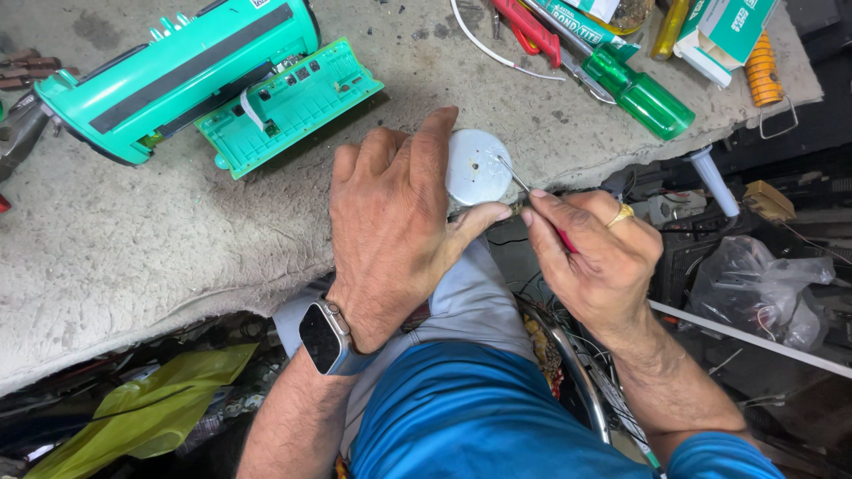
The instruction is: The person uses a screwdriver to adjust internal components of a teal portable speaker, then uses pliers to manipulate a small part on the speaker's exterior. The person repeatedly probes a white circular component and the speaker's internal wiring before closing the speaker casing.
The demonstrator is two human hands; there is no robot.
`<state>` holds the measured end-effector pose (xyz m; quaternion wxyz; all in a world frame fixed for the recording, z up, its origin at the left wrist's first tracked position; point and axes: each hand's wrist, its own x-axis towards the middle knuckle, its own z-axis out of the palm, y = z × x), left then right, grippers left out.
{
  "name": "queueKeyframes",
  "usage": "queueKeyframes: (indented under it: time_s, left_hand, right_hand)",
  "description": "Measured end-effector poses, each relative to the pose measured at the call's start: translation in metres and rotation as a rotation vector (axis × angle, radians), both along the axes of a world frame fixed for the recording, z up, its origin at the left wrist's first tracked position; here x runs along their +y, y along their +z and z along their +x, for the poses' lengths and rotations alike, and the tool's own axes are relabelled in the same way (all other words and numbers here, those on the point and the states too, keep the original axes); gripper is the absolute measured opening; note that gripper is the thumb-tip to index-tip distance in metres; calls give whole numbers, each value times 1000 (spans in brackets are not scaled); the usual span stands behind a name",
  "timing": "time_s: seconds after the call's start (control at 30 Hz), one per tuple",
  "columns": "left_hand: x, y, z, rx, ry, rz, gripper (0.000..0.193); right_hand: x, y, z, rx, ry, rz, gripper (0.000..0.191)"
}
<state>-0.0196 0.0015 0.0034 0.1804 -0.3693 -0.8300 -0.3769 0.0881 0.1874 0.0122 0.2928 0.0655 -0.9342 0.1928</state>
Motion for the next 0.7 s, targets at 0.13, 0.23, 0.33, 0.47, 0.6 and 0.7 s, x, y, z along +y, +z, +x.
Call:
queueKeyframes:
  time_s: [0.13,0.23,0.33,0.47,0.6,0.7]
  left_hand:
    - [-1,-1,0,-11,6,-12,87]
    - [-2,-2,-2,-4,-2,2,87]
    - [-1,-2,-2,-16,-3,-5,88]
    - [-1,0,0,-30,4,-18,91]
    - [0,2,2,-21,30,-20,96]
    - [1,7,3,-46,44,-70,108]
  right_hand:
    - [-1,-2,-1,-19,6,-17,24]
    - [0,-5,-4,-35,28,-73,25]
    - [10,-5,-5,-94,49,-187,23]
    - [25,-10,-2,-198,44,-287,22]
    - [41,-22,-5,-323,57,-927,21]
    - [57,-21,-3,-327,186,-1332,19]
